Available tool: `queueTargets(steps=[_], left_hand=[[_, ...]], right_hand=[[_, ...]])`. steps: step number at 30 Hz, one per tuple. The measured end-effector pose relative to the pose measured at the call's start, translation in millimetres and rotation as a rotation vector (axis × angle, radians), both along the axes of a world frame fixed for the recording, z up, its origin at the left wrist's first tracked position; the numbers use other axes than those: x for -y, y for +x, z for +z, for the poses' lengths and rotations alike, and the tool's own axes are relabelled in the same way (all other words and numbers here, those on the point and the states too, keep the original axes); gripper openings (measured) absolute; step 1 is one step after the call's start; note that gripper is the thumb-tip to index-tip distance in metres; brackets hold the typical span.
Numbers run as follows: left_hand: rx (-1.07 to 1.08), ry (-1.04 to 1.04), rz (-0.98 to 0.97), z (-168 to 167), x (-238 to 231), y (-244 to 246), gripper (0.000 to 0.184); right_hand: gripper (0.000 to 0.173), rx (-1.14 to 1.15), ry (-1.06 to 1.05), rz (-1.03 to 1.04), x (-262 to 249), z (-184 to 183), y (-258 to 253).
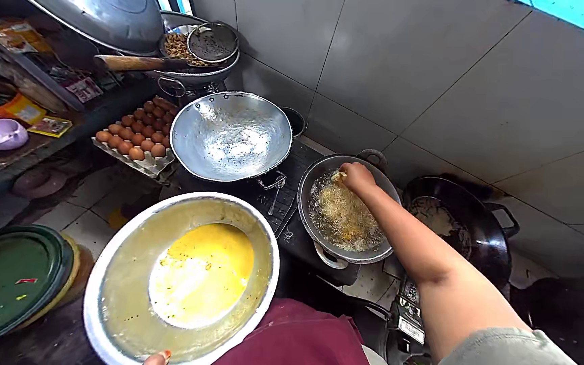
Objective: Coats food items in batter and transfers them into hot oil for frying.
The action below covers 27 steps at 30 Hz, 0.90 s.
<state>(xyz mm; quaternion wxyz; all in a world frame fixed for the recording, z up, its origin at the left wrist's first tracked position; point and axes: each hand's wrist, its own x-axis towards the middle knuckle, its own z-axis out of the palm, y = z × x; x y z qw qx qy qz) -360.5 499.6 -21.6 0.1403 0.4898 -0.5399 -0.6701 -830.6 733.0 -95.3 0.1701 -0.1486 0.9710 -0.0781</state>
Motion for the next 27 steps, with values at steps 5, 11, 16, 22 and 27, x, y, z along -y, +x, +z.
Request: queueTargets(steps=[5,11,16,22,27], left_hand=[[-0.075,0.034,-0.07,-25,12,7,0.035],[-0.173,0.046,-0.33,-30,32,-6,0.037],[-0.192,0.103,-0.615,-27,44,1,0.045],[-0.136,0.317,-0.949,-23,33,6,0.045],[-0.163,0.405,-1.314,-29,-13,-7,0.074]], right_hand=[[0.028,-0.173,-0.217,0.01,-29,70,38],[0.024,-0.529,-0.768,0.111,13,139,208],[0.016,-0.364,-0.469,0.389,48,71,333],[0.048,-0.191,-0.486,-0.721,-57,62,422],[0.028,0.035,-1.102,-1.293,-86,54,505]])
